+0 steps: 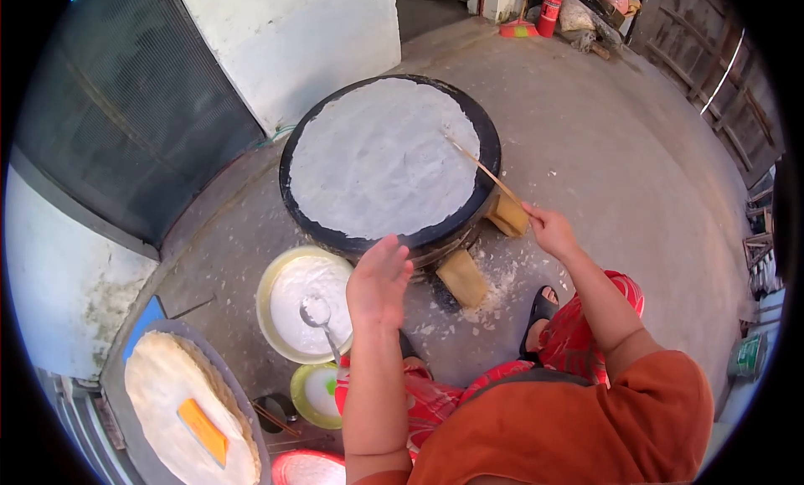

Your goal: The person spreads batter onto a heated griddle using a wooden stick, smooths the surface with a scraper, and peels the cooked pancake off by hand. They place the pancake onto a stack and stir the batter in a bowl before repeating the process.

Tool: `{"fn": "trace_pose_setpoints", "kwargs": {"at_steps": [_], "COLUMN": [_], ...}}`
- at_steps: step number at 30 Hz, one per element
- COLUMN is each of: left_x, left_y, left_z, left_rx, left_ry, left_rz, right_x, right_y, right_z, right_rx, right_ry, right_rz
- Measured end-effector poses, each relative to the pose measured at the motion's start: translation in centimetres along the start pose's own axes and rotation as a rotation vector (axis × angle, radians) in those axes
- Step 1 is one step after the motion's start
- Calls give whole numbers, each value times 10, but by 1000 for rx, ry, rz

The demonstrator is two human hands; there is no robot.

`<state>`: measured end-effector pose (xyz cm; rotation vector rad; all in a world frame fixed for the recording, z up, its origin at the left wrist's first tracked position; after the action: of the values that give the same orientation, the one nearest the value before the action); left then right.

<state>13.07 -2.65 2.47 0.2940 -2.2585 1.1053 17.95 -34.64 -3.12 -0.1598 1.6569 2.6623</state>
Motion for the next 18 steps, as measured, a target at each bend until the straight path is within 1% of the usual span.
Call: {"fn": "trace_pose_setpoints", "kwargs": {"at_steps": [2,3,5,6,8,9,11,12,14,15,17,18], "left_x": [0,1,1,2,2,2,-3,-4,-1,-1,-4,-6], "left_y": [0,0,0,0,2,3,8,10,5,3,3,4], "left_z": [-1,0,1,1,2,2,5,7,9,11,16,18], "left_rx": [7,15,16,20,21,22,17,10,6,1,32,30], "left_ry": [2,6,11,13,9,5,14,26,13,2,38,49], "left_rz": [7,14,15,16,18,19,47,71,58,46,87,104], "right_x": [0,0,-2,-1,2,3,5,7,17,20,34,40], "right_y": [-3,-3,0,-2,-10,-8,-6,-3,-11,-21,-61,-77], "right_z": [-14,-12,-6,-3,4,5,9,18,47,58,90,109], "right_rx": [-183,-184,-13,-11,49,52,-140,-140,-458,-460,-814,-822], "right_ry": [-15,-17,-35,-34,48,52,39,49,139,152,71,90], "right_rz": [-135,-134,-90,-90,-54,-55,4,9,134,163,407,458]}}
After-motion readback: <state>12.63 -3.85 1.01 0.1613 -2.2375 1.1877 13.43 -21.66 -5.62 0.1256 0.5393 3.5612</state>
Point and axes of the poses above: each hand's wrist, its own x-axis away from the middle knuckle, its own y-axis out of the back of the hand, z = x × y, the point moved 5 cm from there along -x, towards the middle knuckle, and after that the axes turned 11 degrees about y, right-handed, at the moved point
